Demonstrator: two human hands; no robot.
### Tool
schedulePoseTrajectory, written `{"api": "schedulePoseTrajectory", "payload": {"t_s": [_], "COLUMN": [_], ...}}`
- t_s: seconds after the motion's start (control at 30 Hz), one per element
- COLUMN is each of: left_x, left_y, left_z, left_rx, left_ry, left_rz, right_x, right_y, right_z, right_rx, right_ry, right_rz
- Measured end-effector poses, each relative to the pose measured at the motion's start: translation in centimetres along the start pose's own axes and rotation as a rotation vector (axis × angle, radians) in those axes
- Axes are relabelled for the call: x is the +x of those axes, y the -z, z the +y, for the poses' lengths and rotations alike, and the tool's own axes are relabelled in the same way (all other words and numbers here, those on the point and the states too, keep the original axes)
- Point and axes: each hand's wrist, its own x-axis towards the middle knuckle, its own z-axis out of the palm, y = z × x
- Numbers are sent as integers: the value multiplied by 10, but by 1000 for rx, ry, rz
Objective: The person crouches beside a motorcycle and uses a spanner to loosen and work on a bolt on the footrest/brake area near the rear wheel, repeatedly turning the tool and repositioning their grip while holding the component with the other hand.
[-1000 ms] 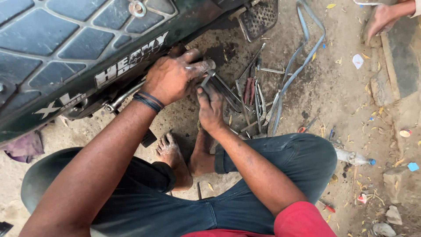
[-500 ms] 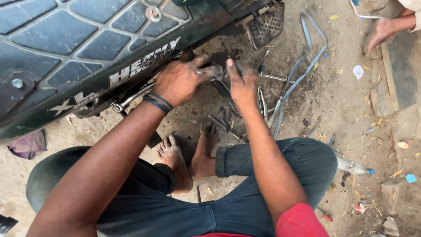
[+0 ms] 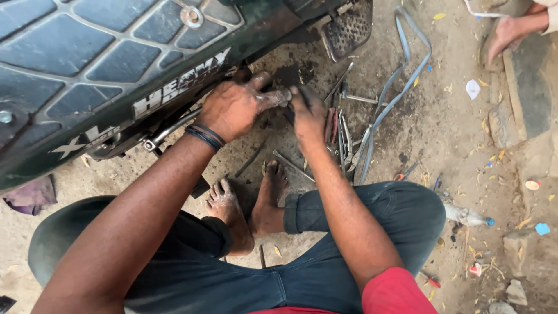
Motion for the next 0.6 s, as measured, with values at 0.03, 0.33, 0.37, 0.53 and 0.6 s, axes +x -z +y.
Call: {"api": "schedulePoseTrajectory", "payload": {"t_s": [0.03,0.33,0.37,0.53,0.6], "left_x": [0,0,0,1,0], "left_y": [0,-11,-11,-9,-8], "left_z": [0,-5,-5,-4,-3], "left_rx": [4,-17,7,64,81], "left_ry": [-3,1,-1,-14,-6], "left_rz": [16,58,42,-6,-36], "right_x": [-4,-36,-38,-52,-63], "right_y": [0,-24,-27,-31,-35], "right_z": [-2,1,4,19,20], "right_rx": [-28,41,-28,-127,-59], "right_ry": [82,172,147,213,54], "right_rz": [64,-19,5,25,-3]}}
